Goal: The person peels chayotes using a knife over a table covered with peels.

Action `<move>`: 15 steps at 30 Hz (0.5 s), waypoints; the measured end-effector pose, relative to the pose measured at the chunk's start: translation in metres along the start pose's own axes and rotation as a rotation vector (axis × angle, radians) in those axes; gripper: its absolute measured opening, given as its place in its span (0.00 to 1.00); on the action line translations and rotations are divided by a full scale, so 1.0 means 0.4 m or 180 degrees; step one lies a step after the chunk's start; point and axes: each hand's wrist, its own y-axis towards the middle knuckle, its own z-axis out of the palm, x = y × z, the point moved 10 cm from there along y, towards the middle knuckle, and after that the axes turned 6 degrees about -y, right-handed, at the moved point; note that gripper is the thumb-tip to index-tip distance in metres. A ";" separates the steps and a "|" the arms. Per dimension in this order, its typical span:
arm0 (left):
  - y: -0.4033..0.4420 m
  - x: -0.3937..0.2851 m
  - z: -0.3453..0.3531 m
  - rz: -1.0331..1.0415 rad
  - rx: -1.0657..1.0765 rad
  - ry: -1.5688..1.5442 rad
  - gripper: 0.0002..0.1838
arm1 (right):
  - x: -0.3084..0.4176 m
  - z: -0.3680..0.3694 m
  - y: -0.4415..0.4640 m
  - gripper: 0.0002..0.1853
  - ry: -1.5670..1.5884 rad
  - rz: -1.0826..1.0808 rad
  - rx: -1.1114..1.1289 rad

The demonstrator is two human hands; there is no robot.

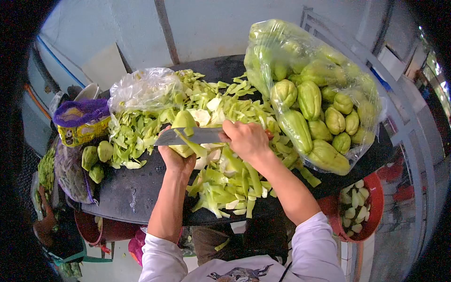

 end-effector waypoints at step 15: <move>-0.015 0.011 -0.005 -0.0007 0.0152 0.0292 0.24 | 0.001 -0.023 -0.005 0.09 0.0036 0.0097 -0.0023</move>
